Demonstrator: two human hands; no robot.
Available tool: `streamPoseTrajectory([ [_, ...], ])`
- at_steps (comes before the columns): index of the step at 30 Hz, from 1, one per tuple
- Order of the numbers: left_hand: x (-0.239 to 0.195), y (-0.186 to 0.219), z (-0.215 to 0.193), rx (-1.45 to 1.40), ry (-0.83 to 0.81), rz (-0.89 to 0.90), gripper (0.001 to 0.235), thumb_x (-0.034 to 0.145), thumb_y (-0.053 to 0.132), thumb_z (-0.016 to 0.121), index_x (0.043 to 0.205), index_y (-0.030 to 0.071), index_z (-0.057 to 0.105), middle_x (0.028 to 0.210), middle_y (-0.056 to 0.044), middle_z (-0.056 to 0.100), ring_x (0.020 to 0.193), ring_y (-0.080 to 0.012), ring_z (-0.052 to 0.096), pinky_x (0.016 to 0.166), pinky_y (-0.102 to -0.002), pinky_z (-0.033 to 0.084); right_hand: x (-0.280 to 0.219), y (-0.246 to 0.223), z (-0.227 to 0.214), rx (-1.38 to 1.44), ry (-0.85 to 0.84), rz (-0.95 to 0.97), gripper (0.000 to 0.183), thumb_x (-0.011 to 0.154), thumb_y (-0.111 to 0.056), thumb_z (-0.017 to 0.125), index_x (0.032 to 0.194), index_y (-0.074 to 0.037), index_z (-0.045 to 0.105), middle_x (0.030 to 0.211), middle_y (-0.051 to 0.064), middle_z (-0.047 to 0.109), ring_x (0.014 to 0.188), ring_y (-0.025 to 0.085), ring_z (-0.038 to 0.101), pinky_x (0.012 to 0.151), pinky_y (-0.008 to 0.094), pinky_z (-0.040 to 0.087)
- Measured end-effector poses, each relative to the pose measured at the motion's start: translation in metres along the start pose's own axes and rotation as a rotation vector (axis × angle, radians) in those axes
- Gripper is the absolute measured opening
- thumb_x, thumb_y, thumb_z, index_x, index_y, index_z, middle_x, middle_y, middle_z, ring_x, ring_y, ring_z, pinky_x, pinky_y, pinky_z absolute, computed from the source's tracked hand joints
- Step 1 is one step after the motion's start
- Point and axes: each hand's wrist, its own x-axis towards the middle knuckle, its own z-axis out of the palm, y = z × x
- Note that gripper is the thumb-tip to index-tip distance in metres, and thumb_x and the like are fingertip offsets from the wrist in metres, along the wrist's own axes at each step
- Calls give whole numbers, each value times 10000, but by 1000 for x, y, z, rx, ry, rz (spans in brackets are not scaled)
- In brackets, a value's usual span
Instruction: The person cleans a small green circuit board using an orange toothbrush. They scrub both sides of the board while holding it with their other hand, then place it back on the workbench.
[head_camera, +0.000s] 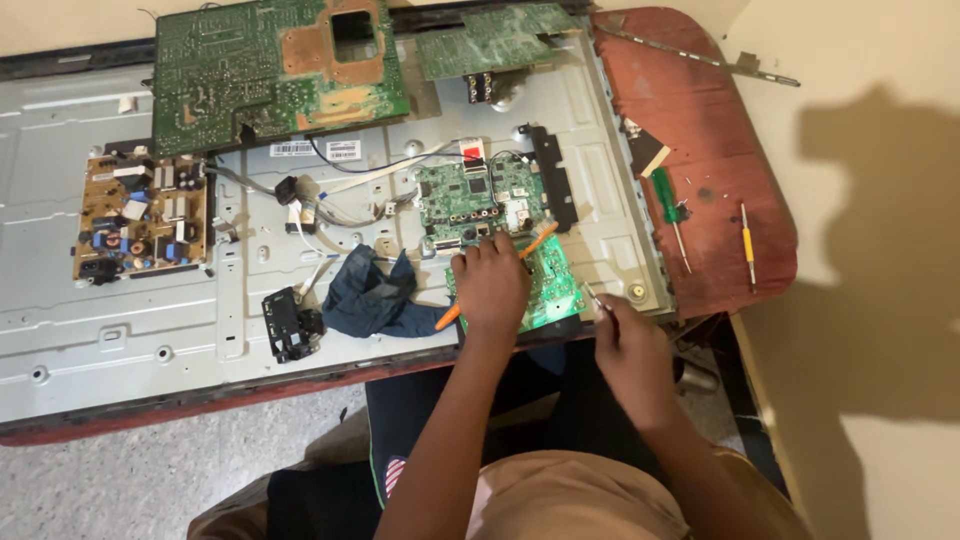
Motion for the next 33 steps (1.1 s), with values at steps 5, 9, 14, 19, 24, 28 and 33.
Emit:
streamPoseTrajectory([
  [5,-2,2,3,18,21,9,52,840,126,622,880,95,612,828,-97,678,794,-292,655,781,-443,466,0,-17,-24,-114,-261,-114,322,840,-55,668,1153,-82,736,890,231,686,829,418,666,750,489,533],
  [9,0,0,1,16,47,10,73,859,133,620,909,79,619,825,-98,673,781,-286,648,771,-446,460,4,-30,-25,-97,-303,-160,373,821,-12,662,1185,-68,722,915,227,680,853,423,650,765,494,529],
  [14,-2,-1,2,-1,63,27,86,847,124,628,914,70,622,807,-100,667,761,-286,642,774,-452,462,28,-23,-37,-301,-467,-190,517,703,36,662,1197,-103,730,929,195,709,894,406,662,795,499,532],
  [19,-2,-1,3,-9,45,22,60,845,120,636,884,77,620,800,-103,668,756,-287,643,740,-450,457,78,-3,-43,-488,-720,-358,491,727,-20,690,1202,-139,722,891,162,725,872,366,697,780,492,553],
  [24,0,0,3,-7,86,11,51,844,118,633,882,85,625,797,-92,670,750,-282,642,758,-448,465,66,-8,-39,-189,-694,-448,308,785,-108,732,1091,-103,769,774,180,721,724,384,700,693,497,557],
  [28,-1,0,4,2,66,9,44,853,125,633,879,90,624,815,-93,675,762,-279,644,761,-447,463,47,-17,-33,-169,-650,-177,282,808,-121,717,1084,-101,770,767,193,710,707,373,711,669,459,566],
  [33,-2,0,6,-1,26,11,69,864,139,636,908,86,631,833,-94,680,785,-280,647,767,-447,463,66,-10,-28,-182,-578,-279,243,733,-119,756,967,-93,814,834,173,758,690,351,720,644,443,560],
])
